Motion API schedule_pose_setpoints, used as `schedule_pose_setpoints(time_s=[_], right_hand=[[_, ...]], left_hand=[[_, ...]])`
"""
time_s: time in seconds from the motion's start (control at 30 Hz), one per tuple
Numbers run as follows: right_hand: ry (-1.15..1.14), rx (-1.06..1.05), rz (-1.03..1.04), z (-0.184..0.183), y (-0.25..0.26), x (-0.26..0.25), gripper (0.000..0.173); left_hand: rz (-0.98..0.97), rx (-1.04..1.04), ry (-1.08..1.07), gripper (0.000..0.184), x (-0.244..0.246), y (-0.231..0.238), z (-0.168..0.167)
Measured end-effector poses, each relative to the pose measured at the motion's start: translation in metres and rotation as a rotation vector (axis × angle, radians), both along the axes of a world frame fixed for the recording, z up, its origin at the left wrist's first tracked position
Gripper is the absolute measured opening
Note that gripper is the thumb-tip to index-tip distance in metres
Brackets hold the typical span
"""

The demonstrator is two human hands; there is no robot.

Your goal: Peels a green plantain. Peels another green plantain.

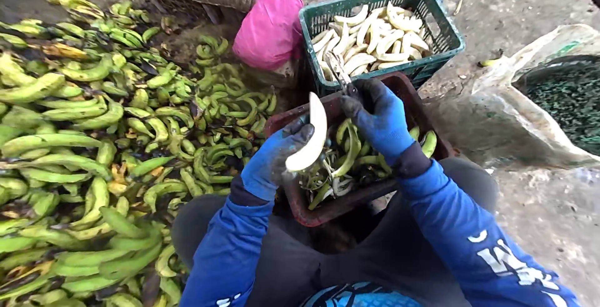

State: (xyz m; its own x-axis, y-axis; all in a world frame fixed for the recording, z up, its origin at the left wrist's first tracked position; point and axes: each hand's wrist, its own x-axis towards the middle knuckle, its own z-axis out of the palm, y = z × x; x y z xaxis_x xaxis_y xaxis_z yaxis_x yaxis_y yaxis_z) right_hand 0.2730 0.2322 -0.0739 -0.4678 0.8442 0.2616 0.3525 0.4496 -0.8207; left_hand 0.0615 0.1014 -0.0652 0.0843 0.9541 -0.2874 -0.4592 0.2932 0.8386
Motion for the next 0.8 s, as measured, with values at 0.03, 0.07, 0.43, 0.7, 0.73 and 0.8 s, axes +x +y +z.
schedule_pose_setpoints(time_s=[0.03, 0.07, 0.43, 0.7, 0.73, 0.8], right_hand=[[-0.013, 0.000, 0.022, 0.000, -0.013, 0.002, 0.053], [-0.034, -0.004, 0.036, -0.002, -0.025, 0.002, 0.054], [-0.201, 0.189, 0.171, -0.029, -0.058, -0.019, 0.054], [-0.187, 0.383, 0.228, -0.029, -0.050, -0.022, 0.049], [-0.181, 0.352, 0.229, -0.027, -0.047, -0.021, 0.049], [-0.186, 0.247, 0.238, -0.024, -0.038, -0.017, 0.048]], left_hand=[[0.097, 0.024, 0.009, 0.047, 0.000, -0.001, -0.003], [0.173, 0.071, 0.007, 0.044, -0.002, -0.005, -0.009], [0.458, 0.332, -0.331, 0.036, -0.006, -0.011, -0.026], [0.402, 0.219, 0.297, 0.028, -0.010, -0.016, -0.008], [0.365, 0.235, 0.410, 0.027, -0.012, -0.017, -0.007], [0.215, 0.370, 0.925, 0.034, -0.021, -0.024, -0.005]])
